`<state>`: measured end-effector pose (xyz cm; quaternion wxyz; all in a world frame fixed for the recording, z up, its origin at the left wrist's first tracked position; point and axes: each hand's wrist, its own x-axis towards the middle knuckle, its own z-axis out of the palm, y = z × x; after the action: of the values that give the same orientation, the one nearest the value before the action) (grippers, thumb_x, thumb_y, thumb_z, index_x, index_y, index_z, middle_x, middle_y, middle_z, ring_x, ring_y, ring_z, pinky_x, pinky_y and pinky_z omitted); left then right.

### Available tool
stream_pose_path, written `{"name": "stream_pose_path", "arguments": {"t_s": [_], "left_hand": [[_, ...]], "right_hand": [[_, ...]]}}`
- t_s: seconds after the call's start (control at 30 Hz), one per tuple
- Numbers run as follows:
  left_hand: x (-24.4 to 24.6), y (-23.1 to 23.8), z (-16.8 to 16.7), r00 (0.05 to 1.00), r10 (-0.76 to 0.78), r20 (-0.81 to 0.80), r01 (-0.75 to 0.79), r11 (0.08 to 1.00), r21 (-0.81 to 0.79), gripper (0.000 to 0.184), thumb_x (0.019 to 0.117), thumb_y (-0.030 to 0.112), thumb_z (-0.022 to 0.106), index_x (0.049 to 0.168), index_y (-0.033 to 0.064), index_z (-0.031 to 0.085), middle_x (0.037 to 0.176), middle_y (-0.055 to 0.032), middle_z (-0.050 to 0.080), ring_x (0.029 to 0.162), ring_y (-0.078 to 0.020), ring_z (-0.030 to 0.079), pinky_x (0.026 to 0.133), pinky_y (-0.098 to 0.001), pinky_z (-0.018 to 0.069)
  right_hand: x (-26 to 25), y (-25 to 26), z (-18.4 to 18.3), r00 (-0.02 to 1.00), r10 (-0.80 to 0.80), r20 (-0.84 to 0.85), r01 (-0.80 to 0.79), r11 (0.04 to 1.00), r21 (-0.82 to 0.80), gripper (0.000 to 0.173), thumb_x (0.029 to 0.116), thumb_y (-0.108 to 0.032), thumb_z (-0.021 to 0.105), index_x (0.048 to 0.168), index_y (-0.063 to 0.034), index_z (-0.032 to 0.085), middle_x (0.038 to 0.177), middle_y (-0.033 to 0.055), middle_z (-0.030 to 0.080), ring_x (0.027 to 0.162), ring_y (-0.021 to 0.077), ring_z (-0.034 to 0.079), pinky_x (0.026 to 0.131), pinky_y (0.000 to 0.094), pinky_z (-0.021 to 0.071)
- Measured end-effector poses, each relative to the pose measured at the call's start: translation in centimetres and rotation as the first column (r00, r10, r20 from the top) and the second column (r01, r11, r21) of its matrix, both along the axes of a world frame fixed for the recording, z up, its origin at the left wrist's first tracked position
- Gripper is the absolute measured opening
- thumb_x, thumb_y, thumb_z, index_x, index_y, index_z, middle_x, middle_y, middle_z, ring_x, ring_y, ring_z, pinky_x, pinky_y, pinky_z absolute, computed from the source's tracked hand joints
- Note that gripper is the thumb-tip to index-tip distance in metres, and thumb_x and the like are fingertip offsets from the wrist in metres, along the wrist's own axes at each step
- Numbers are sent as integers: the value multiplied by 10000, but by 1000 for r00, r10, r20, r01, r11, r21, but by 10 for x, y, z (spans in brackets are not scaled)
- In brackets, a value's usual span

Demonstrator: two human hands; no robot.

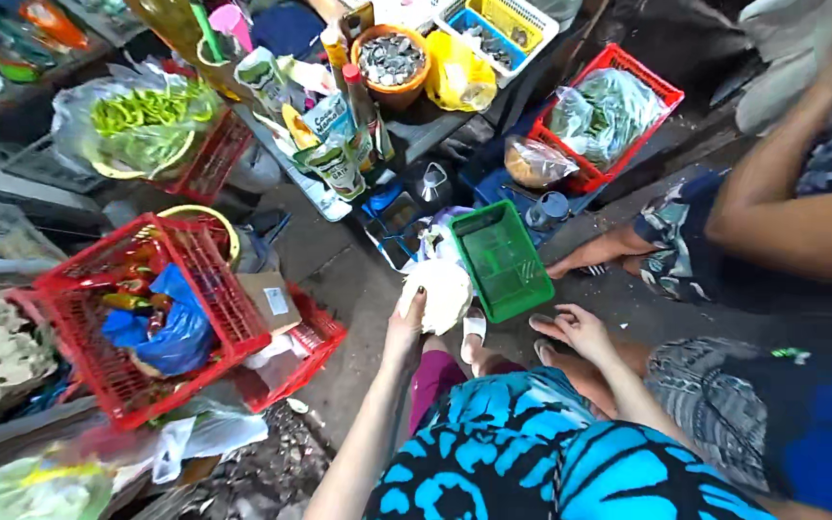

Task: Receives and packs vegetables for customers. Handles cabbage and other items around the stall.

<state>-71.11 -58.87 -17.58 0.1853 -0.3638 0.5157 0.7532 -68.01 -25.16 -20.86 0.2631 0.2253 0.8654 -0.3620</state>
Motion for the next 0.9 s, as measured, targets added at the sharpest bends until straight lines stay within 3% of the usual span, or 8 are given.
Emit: {"name": "stream_pose_path", "arguments": {"t_s": [0.23,0.37,0.5,0.57,0.7,0.77,0.8,0.9], "left_hand": [[-144,-13,-76,984,-160,83,162,987,-19,549,1046,302,605,1484,16,436,1166,-208,691,967,-279,730,805,-439,633],[-218,-10,-126,937,-321,135,325,946,-8,542,1037,340,613,1458,31,469,1092,-189,704,862,-254,723,712,-399,622],[-287,11,-176,884,-432,177,454,885,-107,544,1014,364,652,1438,52,514,1117,-196,701,901,-269,728,762,-428,629],[-314,27,-204,872,-465,155,486,860,-153,571,995,420,666,1436,86,526,1117,-184,704,898,-271,724,771,-440,621],[-357,62,-250,871,-463,168,491,837,-241,655,939,535,694,1349,38,579,1107,-173,713,921,-265,727,792,-466,623],[-376,81,-268,869,-450,205,493,823,-282,771,913,572,708,1407,11,519,1181,-189,691,1039,-274,712,893,-476,610],[-384,89,-276,857,-465,223,514,803,-301,846,903,603,701,1470,24,461,1246,-199,665,1105,-283,690,942,-486,592],[-405,108,-296,803,-553,222,594,724,-351,903,903,640,669,1522,39,401,1347,-197,621,1220,-282,636,1030,-505,537]], "right_hand": [[-109,29,-45,980,-134,151,101,974,204,447,1012,-170,600,1429,-21,541,1233,213,686,1143,362,662,1019,571,486],[-182,53,-87,976,-135,169,82,954,288,500,1009,-122,579,1478,12,467,1308,252,637,1194,400,631,1041,576,477],[-247,92,-144,984,-76,162,-2,900,435,443,1009,-106,546,1396,105,515,1324,357,585,1260,497,563,1091,610,408],[-269,118,-183,993,-85,80,38,884,467,423,983,-73,583,1392,32,554,1272,349,618,1208,528,590,1026,679,445],[-308,161,-250,999,-47,-4,45,922,385,400,999,-133,596,1398,-99,613,1357,261,615,1294,475,548,1056,716,396],[-317,184,-283,998,59,-5,-54,944,325,396,1034,-238,545,1414,-149,613,1443,175,585,1371,393,509,1116,683,372],[-323,185,-286,996,93,-12,-85,947,308,384,1044,-220,540,1409,-122,613,1452,201,569,1372,423,497,1108,699,362],[-339,184,-289,990,-138,18,132,977,170,402,1083,-296,440,1371,-72,608,1435,228,556,1370,421,478,1097,678,362]]}}
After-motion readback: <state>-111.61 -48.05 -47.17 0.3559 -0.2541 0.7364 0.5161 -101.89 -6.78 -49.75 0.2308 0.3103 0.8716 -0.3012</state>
